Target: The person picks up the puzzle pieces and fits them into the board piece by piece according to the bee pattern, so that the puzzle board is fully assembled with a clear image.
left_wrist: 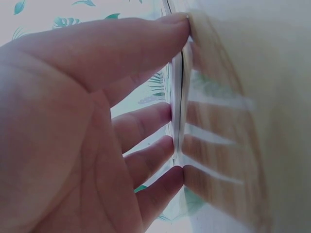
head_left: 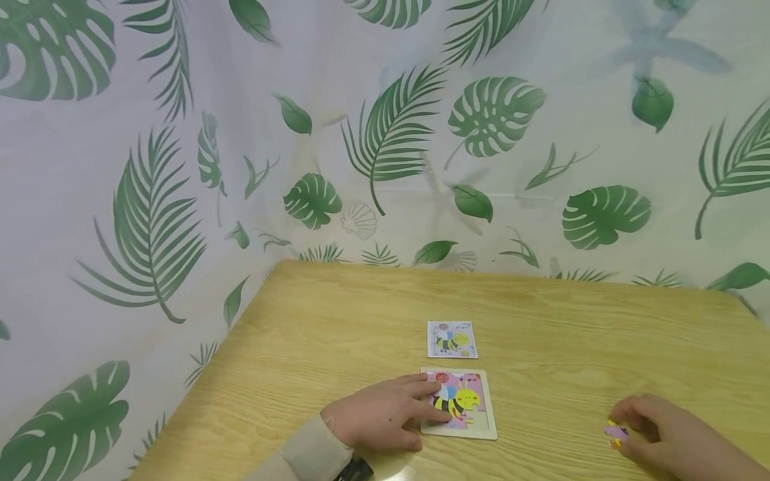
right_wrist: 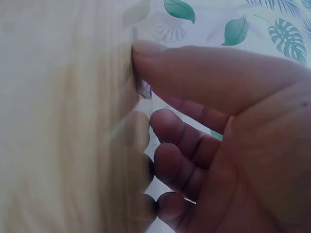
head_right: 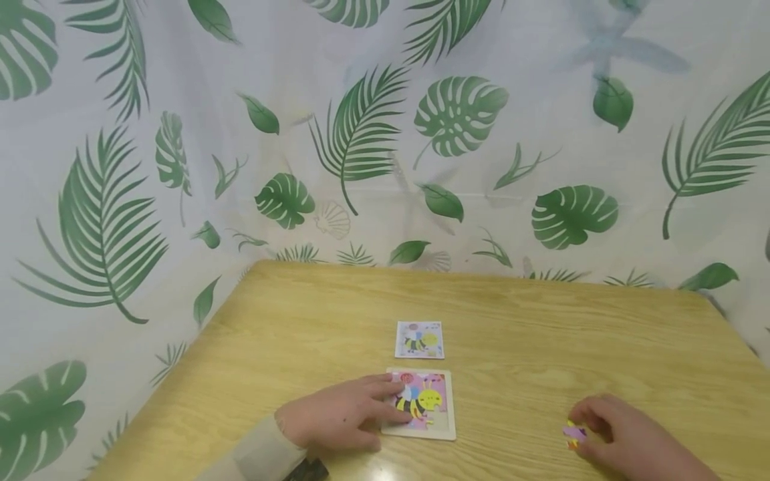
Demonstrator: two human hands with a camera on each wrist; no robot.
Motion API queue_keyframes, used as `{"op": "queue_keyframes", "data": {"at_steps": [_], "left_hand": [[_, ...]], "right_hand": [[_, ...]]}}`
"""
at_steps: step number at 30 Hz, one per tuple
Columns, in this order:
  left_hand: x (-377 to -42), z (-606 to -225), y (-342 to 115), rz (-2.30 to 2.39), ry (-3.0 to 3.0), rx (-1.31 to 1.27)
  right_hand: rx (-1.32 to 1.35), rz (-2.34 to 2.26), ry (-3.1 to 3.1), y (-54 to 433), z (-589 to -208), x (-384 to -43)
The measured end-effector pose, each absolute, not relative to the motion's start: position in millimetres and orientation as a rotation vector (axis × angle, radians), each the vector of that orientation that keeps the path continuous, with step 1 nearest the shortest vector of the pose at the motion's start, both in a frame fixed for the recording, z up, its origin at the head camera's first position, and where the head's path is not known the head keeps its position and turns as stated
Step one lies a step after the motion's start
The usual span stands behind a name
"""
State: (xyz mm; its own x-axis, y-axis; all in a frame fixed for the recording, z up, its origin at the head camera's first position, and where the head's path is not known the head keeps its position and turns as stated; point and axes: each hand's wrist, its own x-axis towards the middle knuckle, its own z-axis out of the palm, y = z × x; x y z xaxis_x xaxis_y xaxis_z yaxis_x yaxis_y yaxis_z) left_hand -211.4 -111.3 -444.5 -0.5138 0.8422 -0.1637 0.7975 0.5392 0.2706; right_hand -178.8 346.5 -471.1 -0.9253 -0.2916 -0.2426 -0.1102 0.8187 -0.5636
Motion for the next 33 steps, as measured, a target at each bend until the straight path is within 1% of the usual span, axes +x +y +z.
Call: {"op": "queue_keyframes", "data": {"at_steps": [19,33], "left_hand": [[-211,-447,-112,0.248,2.507,1.371],[-211,-448,-112,0.251,2.510,1.366]], "right_hand": [[-0.402,-0.798,2.664,349,-473,-178],[-0.428,-0.813,2.722,331,-472,-172]]}}
